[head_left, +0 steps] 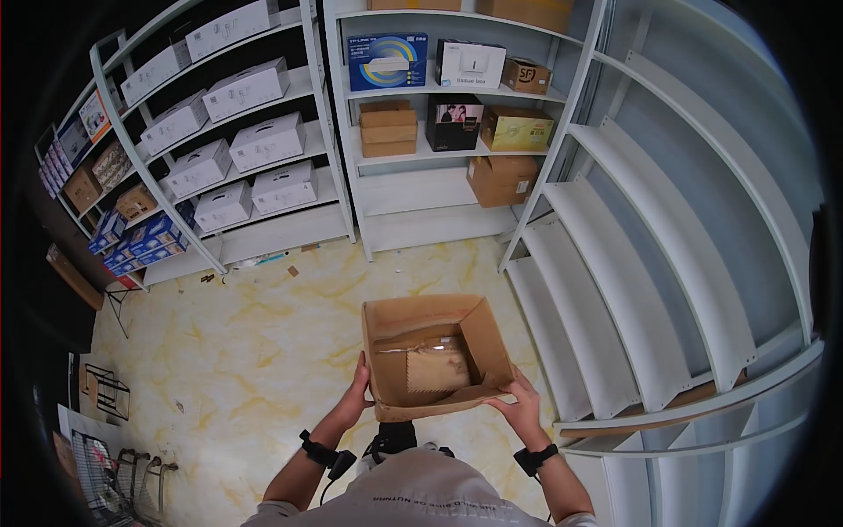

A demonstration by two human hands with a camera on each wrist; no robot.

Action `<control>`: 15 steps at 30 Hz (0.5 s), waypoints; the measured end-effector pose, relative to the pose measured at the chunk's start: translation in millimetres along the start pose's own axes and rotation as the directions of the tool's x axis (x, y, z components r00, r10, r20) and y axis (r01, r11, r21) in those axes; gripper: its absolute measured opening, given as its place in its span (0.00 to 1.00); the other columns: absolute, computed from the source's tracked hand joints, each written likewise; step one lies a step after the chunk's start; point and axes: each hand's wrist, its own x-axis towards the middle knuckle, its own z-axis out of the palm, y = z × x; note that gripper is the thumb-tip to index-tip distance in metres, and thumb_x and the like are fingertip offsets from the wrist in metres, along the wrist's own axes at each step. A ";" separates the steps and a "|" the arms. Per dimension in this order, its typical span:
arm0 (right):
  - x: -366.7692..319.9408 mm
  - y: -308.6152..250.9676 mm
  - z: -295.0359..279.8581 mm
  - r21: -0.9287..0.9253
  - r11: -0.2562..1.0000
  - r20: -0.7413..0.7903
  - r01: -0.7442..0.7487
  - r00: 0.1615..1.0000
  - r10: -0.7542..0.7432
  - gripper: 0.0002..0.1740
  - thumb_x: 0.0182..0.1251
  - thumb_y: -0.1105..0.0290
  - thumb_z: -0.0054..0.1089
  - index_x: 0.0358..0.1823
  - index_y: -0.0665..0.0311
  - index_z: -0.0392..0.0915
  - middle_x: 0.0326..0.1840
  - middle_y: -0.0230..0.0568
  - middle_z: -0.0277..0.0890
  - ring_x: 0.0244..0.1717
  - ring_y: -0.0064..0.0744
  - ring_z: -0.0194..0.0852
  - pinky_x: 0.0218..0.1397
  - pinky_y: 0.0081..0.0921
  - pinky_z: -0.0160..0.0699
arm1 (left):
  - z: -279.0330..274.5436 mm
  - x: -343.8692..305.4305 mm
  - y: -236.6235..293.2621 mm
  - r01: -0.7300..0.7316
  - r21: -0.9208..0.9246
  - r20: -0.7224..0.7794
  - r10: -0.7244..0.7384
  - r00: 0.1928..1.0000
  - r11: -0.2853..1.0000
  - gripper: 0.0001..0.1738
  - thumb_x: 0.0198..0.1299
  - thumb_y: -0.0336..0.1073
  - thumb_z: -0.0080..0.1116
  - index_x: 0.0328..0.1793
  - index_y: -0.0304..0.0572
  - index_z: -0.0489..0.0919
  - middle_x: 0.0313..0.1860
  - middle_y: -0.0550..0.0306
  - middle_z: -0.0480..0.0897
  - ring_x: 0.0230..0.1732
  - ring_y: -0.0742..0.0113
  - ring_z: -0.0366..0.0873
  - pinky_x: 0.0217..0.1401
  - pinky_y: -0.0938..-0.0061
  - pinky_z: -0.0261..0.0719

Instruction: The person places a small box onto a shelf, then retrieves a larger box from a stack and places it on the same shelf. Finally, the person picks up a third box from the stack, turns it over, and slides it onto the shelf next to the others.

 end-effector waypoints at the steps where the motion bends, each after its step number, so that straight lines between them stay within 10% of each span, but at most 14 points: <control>1: 16.7 11.1 5.3 -0.014 1.000 -0.001 0.006 1.000 -0.006 0.23 0.45 0.64 0.88 0.34 0.69 0.81 0.68 0.64 0.77 0.65 0.55 0.82 0.62 0.40 0.85 | 2.0 18.3 10.2 0.053 0.002 0.019 -0.053 0.998 0.999 0.56 0.73 0.76 0.37 0.90 0.58 0.26 0.91 0.50 0.34 0.90 0.47 0.35 0.77 0.29 0.60; 8: 139.5 94.0 46.7 -0.142 0.990 0.030 -0.023 0.999 0.028 0.22 0.46 0.65 0.87 0.35 0.68 0.82 0.71 0.61 0.75 0.65 0.55 0.82 0.60 0.39 0.87 | -2.7 170.0 79.0 0.241 0.171 0.069 -0.256 0.964 0.955 0.61 0.72 0.57 0.59 0.88 0.57 0.21 0.87 0.45 0.52 0.82 0.43 0.61 0.57 0.40 0.86; 15: 257.1 135.6 75.9 -0.118 0.993 0.102 -0.020 0.994 0.032 0.19 0.50 0.66 0.85 0.37 0.66 0.83 0.74 0.57 0.72 0.61 0.54 0.84 0.58 0.38 0.88 | -38.9 308.5 93.7 0.315 0.107 0.106 -0.326 0.939 0.943 0.56 0.68 0.33 0.58 0.89 0.63 0.30 0.81 0.47 0.62 0.72 0.43 0.75 0.49 0.50 0.93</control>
